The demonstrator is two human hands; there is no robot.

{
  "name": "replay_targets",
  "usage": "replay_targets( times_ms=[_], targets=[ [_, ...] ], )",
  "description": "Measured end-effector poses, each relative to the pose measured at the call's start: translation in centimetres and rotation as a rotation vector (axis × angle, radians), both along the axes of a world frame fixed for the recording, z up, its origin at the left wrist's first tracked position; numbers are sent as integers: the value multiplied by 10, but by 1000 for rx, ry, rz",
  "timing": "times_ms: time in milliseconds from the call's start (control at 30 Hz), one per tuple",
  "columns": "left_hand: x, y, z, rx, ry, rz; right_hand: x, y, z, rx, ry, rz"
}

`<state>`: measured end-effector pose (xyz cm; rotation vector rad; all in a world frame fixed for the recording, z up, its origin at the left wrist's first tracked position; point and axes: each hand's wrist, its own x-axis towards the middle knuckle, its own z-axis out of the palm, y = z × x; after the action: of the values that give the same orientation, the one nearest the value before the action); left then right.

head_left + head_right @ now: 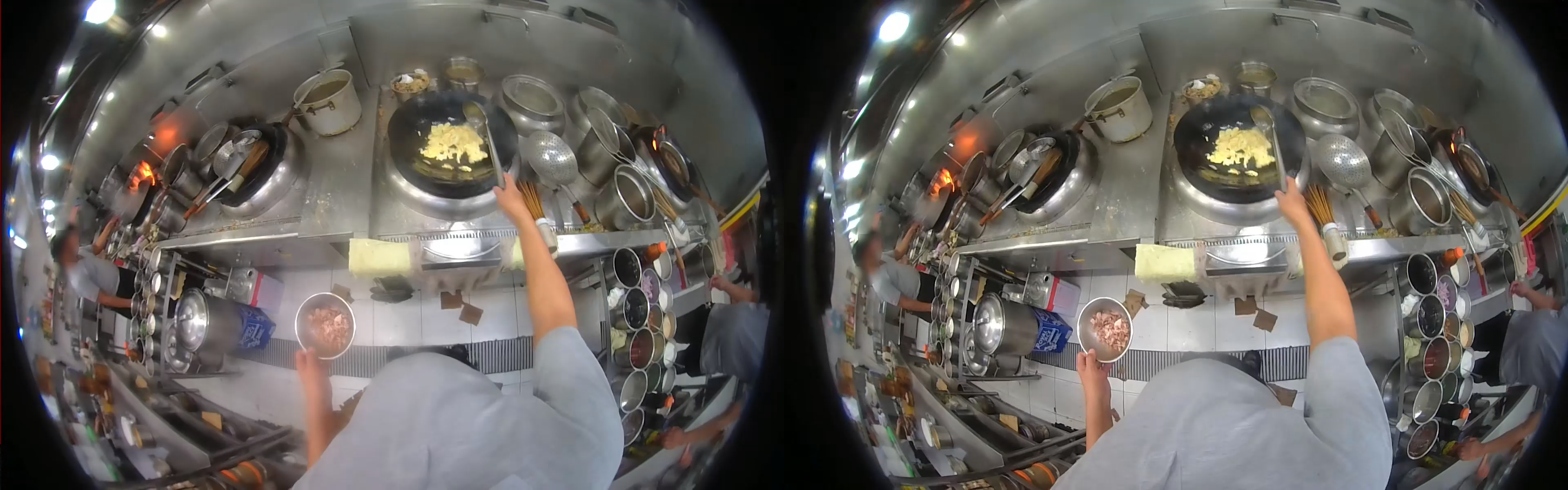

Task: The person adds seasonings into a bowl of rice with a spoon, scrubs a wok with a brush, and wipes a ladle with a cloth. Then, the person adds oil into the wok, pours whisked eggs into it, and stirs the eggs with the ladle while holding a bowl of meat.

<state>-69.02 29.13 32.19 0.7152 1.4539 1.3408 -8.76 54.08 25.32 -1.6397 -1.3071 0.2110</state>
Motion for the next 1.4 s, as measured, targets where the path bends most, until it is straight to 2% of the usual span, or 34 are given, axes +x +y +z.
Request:
replay_targets(
  times_ms=[67,133,200,233,267,333,400,467,500,533,600,667,700,733,833,900,1000,1033,1133,1167,1267,1333,1400],
  targets=[
    [7,-3,0,29,-21,-11,-50,-23,86,-433,590,6],
    [11,2,-4,20,-24,16,-44,-38,94,-438,607,40],
    [5,5,-11,12,-23,22,-37,-63,81,-428,328,105],
    [5,2,-16,-4,-20,36,-46,-75,79,-434,474,134],
    [13,-2,-13,-16,-24,55,-48,-80,92,-452,468,148],
    [18,-9,-4,23,3,23,-53,-97,105,-546,795,220],
    [7,-14,-15,-4,48,9,-62,-83,82,-527,840,223],
    [17,-19,0,-20,62,41,-81,-58,69,-416,1434,183],
    [23,-23,8,5,38,101,-91,-49,65,-340,1639,239],
    [21,-28,9,-1,48,124,-99,-39,61,-363,1646,253],
    [11,-47,11,16,18,108,-117,-15,49,-173,2099,474],
    [9,-60,15,-6,38,147,-131,15,29,-16,2175,661],
    [11,-64,21,-14,50,149,-133,32,15,95,2247,882],
    [12,-67,24,-20,58,146,-138,36,35,123,2284,748],
    [6,-75,23,-33,64,93,-143,41,44,212,2291,663],
    [7,-72,27,-25,30,66,-137,38,56,144,2357,616],
    [-1,-71,31,-20,6,-3,-139,-18,106,40,2323,518],
    [-5,-68,29,6,19,-43,-142,-37,106,7,2242,568],
    [-26,-60,16,57,-5,-111,-169,-111,104,-120,1970,419],
    [-31,-59,10,56,-28,-123,-179,-137,99,-196,1958,403],
    [-56,-45,-4,64,-44,-207,-218,-198,74,-188,1916,293],
    [-65,-36,-15,-32,11,-251,-235,-224,66,-151,1859,281],
    [-68,-27,-17,-11,-42,-284,-246,-241,65,-239,1819,107]
  ],
)
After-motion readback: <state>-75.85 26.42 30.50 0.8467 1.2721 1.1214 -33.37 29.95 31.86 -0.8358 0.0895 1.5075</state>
